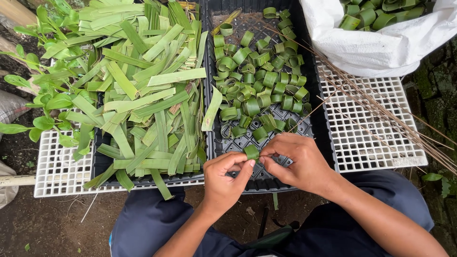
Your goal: A person is seen folding long strips of green leaves into small, circular containers, likely for use as seedling pots or for food packaging, and placing them into a black plastic tray.
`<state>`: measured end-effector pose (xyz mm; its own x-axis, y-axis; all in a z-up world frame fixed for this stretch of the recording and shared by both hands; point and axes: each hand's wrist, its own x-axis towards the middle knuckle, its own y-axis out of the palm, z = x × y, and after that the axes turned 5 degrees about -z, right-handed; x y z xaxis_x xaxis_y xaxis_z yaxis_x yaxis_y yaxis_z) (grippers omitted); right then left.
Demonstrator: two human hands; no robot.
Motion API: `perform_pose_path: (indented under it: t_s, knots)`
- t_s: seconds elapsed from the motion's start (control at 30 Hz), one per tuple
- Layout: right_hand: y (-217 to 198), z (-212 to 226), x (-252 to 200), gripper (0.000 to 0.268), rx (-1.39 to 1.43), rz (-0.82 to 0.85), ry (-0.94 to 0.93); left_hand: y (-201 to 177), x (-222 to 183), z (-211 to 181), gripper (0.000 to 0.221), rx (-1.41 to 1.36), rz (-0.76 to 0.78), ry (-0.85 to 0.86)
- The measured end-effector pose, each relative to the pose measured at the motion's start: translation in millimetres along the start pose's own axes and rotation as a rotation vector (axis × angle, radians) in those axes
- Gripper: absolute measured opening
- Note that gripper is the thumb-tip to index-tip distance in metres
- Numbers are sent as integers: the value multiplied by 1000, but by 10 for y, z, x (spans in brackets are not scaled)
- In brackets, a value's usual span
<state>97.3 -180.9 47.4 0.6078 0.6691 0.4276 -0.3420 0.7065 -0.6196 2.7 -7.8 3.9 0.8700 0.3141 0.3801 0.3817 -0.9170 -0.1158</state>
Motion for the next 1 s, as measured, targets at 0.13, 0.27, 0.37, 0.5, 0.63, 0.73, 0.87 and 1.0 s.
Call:
perform_pose_path:
  t_s: [0.13, 0.27, 0.37, 0.5, 0.63, 0.73, 0.87, 1.0]
  knots:
    - [67, -15, -47, 8, -34, -70, 13, 32, 40, -56, 8, 90, -41, 239]
    - [182, -25, -101, 8, -122, -188, -23, 93, 23, -29, 8, 274, -95, 437]
    - [101, -14, -21, 9, -114, -167, -72, 75, 33, 9, 5, 267, -107, 432]
    - [-76, 1, 66, 10, -6, -5, -37, -5, 6, 80, 7, -79, -41, -60]
    - [-83, 36, 119, 12, 215, 18, 133, 6, -9, 231, 13, -487, 97, -260]
    - [-98, 36, 132, 10, 213, 27, 147, -14, -23, 302, 15, -457, 57, -285]
    - [-39, -55, 42, 6, -44, 6, 107, -47, 45, 120, 12, -54, -7, -53]
    - [-15, -125, -4, 16, 59, 8, 222, -26, 90, 10, 11, 73, -31, 5]
